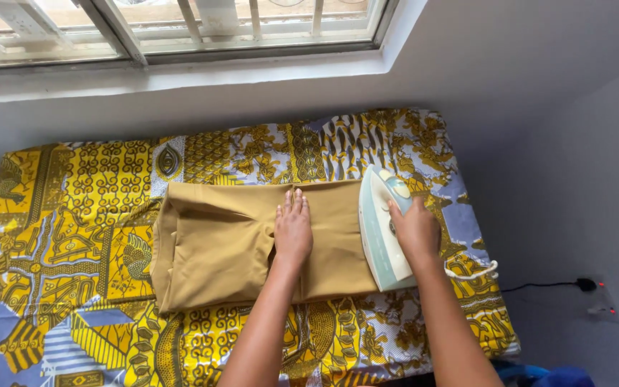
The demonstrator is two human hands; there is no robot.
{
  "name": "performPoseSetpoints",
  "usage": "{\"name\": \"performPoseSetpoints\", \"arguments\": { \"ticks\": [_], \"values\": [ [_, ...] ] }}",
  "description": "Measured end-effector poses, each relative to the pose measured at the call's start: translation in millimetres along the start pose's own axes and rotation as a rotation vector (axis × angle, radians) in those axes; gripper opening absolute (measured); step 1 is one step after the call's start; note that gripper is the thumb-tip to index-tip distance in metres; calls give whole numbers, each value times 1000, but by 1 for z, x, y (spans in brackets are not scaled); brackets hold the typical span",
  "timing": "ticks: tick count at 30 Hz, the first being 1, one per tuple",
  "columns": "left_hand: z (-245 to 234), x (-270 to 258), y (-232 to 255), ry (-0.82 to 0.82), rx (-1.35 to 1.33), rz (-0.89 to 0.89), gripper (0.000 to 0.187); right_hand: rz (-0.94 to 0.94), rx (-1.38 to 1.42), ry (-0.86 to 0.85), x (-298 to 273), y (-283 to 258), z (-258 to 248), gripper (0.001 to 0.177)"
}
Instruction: Ironing and folding a tan-colored garment on a fabric-covered surface.
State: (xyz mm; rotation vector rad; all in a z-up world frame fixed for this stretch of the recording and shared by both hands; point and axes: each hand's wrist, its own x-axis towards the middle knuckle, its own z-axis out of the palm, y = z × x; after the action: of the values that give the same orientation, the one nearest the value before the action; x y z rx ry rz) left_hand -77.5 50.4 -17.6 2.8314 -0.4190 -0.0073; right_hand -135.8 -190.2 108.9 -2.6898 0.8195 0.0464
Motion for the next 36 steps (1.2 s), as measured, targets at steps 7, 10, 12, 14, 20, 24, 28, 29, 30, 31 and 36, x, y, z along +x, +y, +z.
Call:
{"name": "performPoseSetpoints", "arguments": {
  "ticks": [7, 10, 12, 14, 20, 24, 28, 29, 30, 31, 36],
  "values": [
    [-7, 3, -9, 12, -83, -2, 55, -15, 35, 40, 6, 2, 0, 60],
    [-22, 8, -14, -69, -210, -29, 57, -5, 49, -15, -19, 1, -19, 60],
    [-6, 17, -28, -75, -441, -44, 58, 115, 161, -201, -39, -15, -40, 62],
    [-19, 19, -33, -24, -596, -110, 56, 25, 95, -161, -47, -24, -39, 61],
    [-40, 20, -41, 252, -1071, -406, 41, -167, 28, -223, -63, -71, -21, 57],
    [-75, -3, -46, 368, -1283, -420, 38, -249, -4, -249, -70, -104, -3, 52],
    [-76, -25, -58, 363, -1369, -397, 39, -212, 13, -261, -51, -125, 11, 50],
    [-78, -35, -58, 360, -1361, -400, 39, -238, -15, -228, -47, -129, 18, 50],
    [-81, -35, -57, 361, -1359, -382, 38, -264, -37, -174, -37, -134, 23, 51],
    [-84, -36, -57, 366, -1358, -377, 38, -267, -34, -170, -37, -135, 24, 51],
    [-89, -43, -48, 355, -1305, -374, 39, -236, -29, -243, -56, -120, 15, 52]
  ]
}}
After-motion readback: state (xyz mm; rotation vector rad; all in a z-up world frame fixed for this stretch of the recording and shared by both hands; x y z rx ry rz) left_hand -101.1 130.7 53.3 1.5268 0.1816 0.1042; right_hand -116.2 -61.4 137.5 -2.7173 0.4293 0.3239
